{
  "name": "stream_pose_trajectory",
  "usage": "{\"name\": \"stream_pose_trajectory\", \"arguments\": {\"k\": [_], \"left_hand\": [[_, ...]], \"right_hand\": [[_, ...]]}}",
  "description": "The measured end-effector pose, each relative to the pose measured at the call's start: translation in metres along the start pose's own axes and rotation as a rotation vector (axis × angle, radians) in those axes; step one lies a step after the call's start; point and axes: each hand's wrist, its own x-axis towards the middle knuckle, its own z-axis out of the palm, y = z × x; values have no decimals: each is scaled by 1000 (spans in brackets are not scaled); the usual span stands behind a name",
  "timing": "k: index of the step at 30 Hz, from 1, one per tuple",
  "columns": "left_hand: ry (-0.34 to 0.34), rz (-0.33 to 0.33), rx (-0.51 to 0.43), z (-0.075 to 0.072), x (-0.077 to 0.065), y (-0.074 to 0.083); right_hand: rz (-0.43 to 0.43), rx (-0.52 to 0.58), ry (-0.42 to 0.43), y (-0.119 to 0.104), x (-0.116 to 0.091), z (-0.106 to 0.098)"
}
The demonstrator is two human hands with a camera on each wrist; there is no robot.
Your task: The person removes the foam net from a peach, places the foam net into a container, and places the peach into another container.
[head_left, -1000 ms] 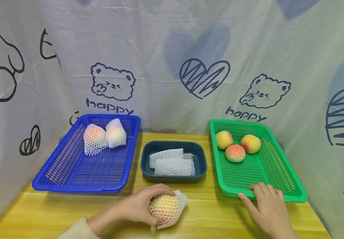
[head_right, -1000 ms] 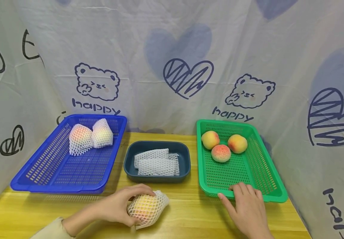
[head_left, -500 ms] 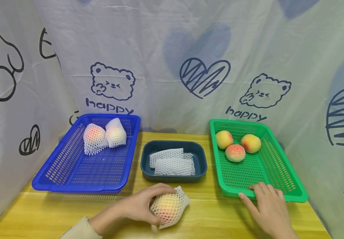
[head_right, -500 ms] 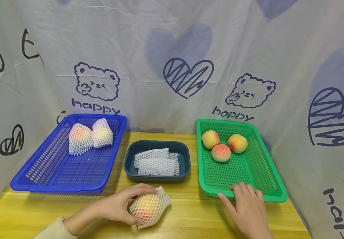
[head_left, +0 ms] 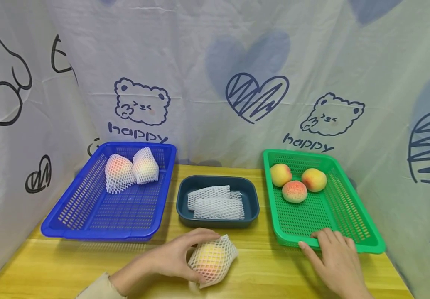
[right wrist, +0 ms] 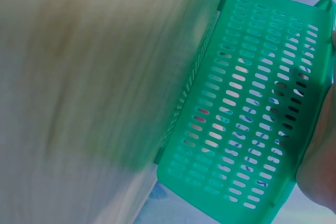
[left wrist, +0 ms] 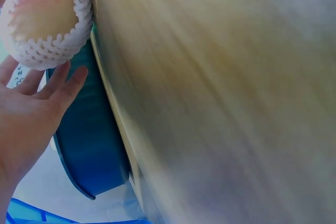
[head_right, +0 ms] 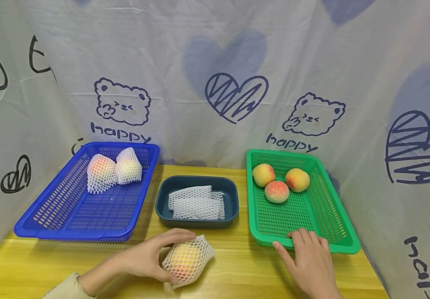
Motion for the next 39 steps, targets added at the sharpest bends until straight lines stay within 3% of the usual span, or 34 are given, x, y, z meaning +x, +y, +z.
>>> {"name": "stream_pose_trajectory", "arguments": {"k": [6, 10, 13, 24, 32, 39], "left_hand": [[39, 27, 13, -1, -1, 3], [89, -35, -11, -5, -3, 11], [146, -61, -4, -11, -5, 18], [427, 38, 78, -35, -21, 36], [649, 98, 269, -59, -48, 42], [728, 8, 585, -76, -78, 33]], "right_hand": [[3, -1, -13, 0, 0, 0], [4, -2, -19, 0, 0, 0], [5, 2, -18, 0, 0, 0], [2, 6, -7, 2, 0, 2], [3, 6, -2, 0, 0, 1], [6, 8, -6, 1, 0, 1]]}}
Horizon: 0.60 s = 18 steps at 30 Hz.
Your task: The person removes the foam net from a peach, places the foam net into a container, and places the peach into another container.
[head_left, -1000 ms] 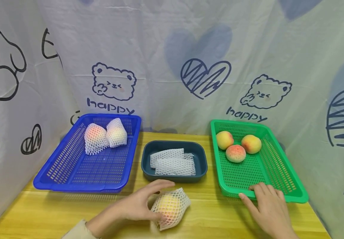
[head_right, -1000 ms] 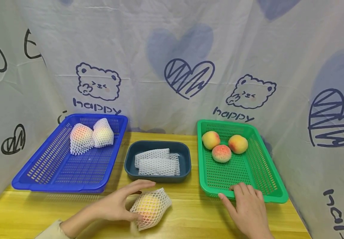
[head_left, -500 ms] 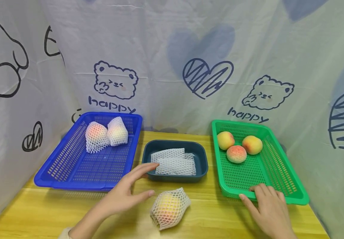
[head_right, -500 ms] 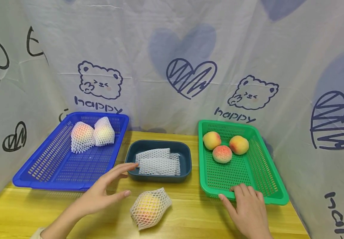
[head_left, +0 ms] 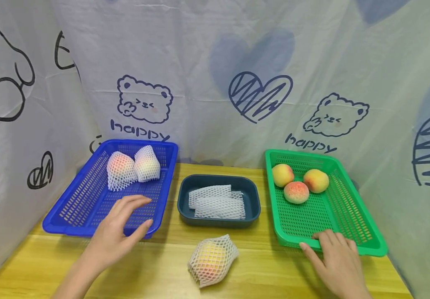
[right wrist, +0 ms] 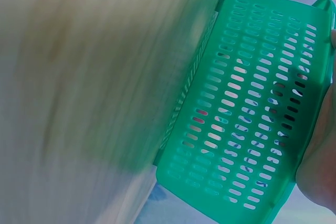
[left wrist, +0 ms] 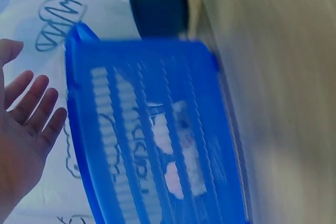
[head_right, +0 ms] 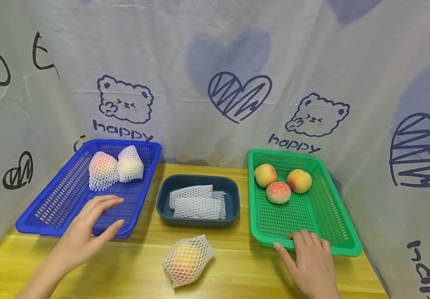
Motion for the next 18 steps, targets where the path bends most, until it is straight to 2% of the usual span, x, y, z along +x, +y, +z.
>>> {"name": "stream_pose_trajectory", "arguments": {"k": [4, 8, 18], "left_hand": [[-28, 34, 182, -11, -8, -15], [-78, 38, 308, -21, -15, -27], [-217, -4, 504, -31, -31, -47]], "right_hand": [[2, -2, -7, -1, 0, 0], [3, -3, -8, -1, 0, -1], [-1, -4, -2, -1, 0, 0]]}}
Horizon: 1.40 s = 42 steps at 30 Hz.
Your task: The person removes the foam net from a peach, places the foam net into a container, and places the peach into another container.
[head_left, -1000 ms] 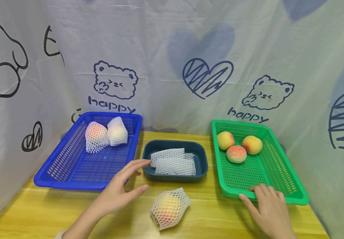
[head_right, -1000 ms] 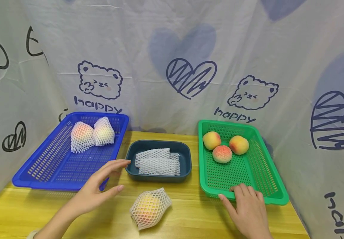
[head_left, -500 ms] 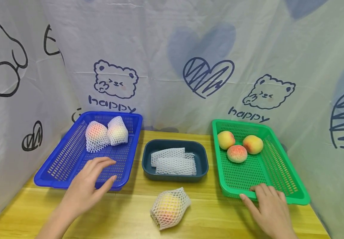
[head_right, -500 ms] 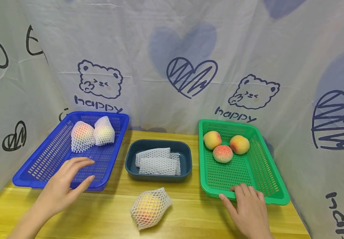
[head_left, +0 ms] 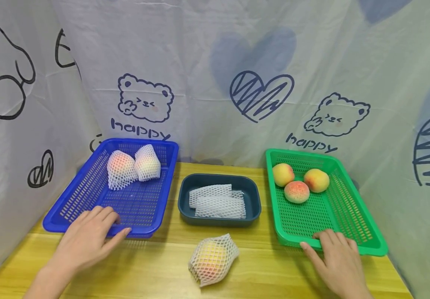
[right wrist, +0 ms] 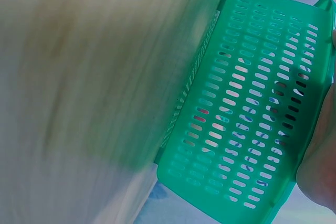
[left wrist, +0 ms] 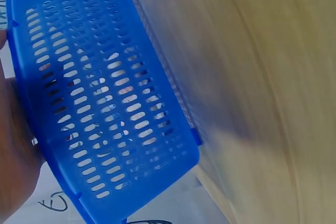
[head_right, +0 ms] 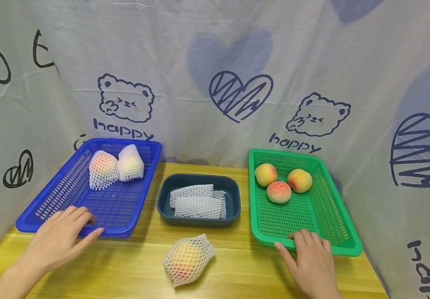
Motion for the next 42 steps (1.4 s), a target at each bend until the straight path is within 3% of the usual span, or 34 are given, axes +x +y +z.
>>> {"name": "stream_pose_trajectory", "arguments": {"k": [8, 23, 32, 36, 42], "left_hand": [[-92, -5, 35, 3, -4, -5], [-95, 2, 46, 7, -3, -5], [-89, -3, 51, 8, -5, -6], [-86, -5, 49, 8, -5, -6], [-105, -22, 45, 8, -5, -5]], "right_hand": [[10, 9, -18, 0, 0, 0], [84, 163, -85, -4, 4, -12], [54, 419, 16, -33, 13, -15], [44, 471, 51, -52, 17, -12], [-40, 532, 129, -76, 23, -4]]}}
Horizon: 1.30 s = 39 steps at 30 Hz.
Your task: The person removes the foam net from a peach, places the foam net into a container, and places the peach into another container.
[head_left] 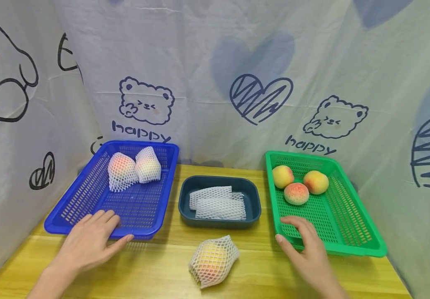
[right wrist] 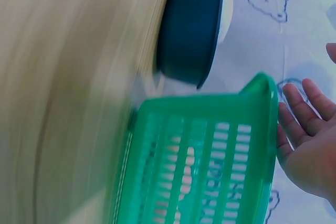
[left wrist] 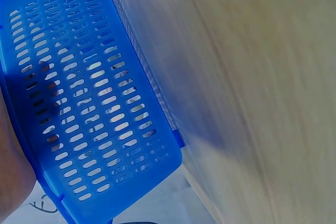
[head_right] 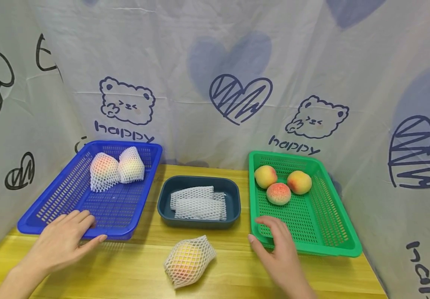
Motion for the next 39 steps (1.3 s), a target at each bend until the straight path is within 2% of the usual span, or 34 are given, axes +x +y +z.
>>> {"name": "stream_pose_trajectory", "arguments": {"k": [7, 13, 20, 30, 34, 39], "left_hand": [[-4, -2, -1, 0, 0, 0], [-6, -3, -1, 1, 0, 0], [-7, -8, 2, 0, 0, 0], [-3, -10, 3, 1, 0, 0], [-9, -14, 3, 1, 0, 0], [-11, -18, 2, 1, 0, 0]], "right_hand": [[-110, 58, -1, -14, 4, 20], [-128, 71, -77, -21, 6, 34], [-148, 96, -217, -25, 9, 51], [-49, 155, -481, -36, 12, 73], [-48, 169, -586, -40, 14, 79], [-72, 170, -659, -43, 17, 87]]}}
